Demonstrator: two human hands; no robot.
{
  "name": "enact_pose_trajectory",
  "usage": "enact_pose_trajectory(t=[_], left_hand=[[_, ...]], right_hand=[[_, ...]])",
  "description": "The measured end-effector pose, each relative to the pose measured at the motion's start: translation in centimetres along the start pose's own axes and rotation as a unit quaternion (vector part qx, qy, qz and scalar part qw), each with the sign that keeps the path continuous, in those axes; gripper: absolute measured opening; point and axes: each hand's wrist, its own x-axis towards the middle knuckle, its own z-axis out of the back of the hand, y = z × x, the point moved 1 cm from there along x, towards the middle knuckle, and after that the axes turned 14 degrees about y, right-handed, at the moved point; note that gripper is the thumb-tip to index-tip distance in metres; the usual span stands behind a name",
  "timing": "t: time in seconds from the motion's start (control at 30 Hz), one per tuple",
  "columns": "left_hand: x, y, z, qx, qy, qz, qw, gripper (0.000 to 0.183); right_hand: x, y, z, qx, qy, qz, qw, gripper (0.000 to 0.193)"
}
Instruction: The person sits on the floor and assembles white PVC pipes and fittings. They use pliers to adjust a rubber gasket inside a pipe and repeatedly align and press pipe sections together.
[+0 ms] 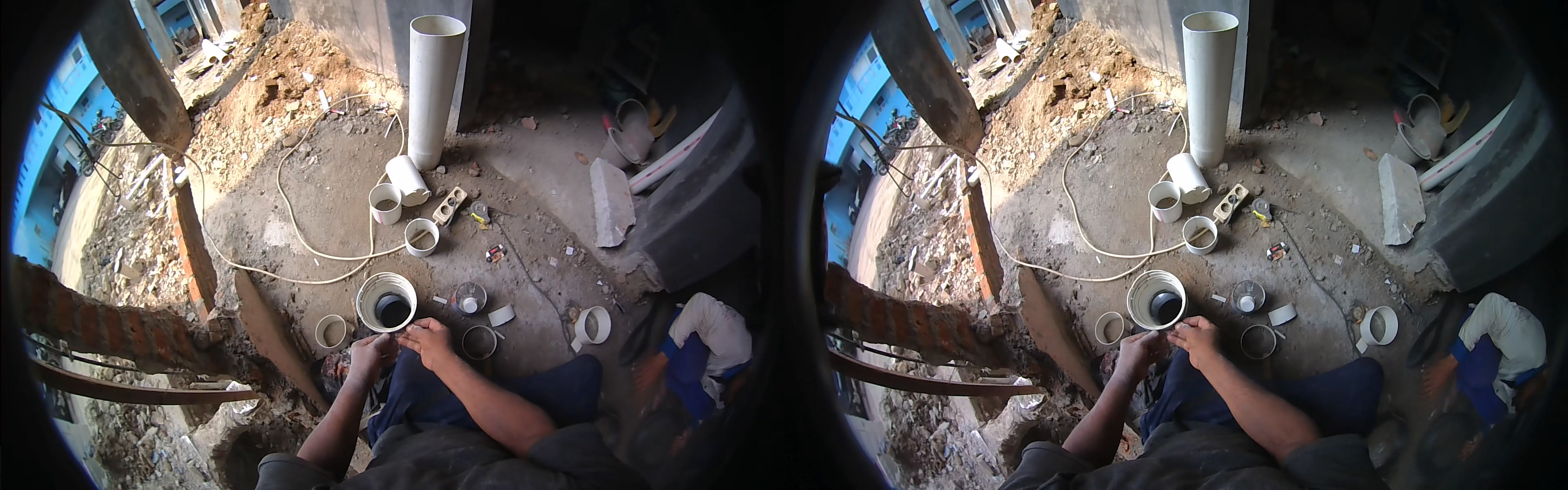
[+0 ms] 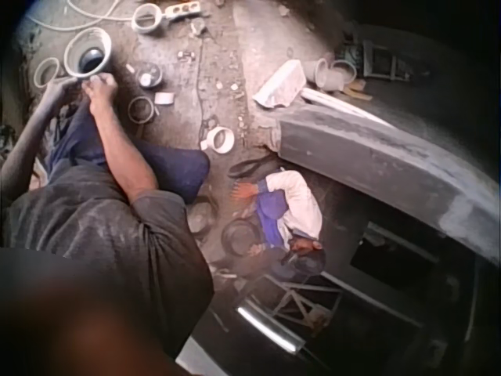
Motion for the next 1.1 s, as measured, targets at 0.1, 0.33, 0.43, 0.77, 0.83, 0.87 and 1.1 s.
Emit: enact_pose_trajectory(t=[0.1,0.33,0.43,0.77,0.83,0.87,1.1], left_hand=[[0.2,0.4,-0.2,-0.012,-0.009,-0.013,1.0,0.022],[0.2,0.8,1.3,0.098,-0.034,-0.083,0.991,0.025],[-0.5,0.3,3.0,0.199,-0.059,-0.104,0.973,0.025],[-2.1,-1.0,14.3,0.023,-0.093,-0.198,0.976,0.042],[-1.3,1.2,19.8,0.141,-0.222,-0.175,0.949,0.037],[-1.0,2.6,22.5,0.272,-0.273,-0.101,0.917,0.039],[4.3,7.8,27.6,0.361,-0.263,0.016,0.895,0.035]], right_hand=[[0.1,0.3,-0.1,-0.003,0.012,-0.004,1.0,0.017],[0.5,2.6,0.1,-0.124,-0.009,-0.005,0.992,0.012],[0.6,4.5,0.9,-0.153,-0.033,0.04,0.987,0.009],[-1.1,10.8,-1.3,-0.262,-0.015,0.167,0.95,0.005],[-2.3,12.3,-1.3,-0.258,0.011,0.172,0.951,0.004],[-3.2,13.0,-1.0,-0.254,0.019,0.199,0.946,0.004],[-7.7,13.9,1.3,-0.221,0.012,0.277,0.935,0.006]])
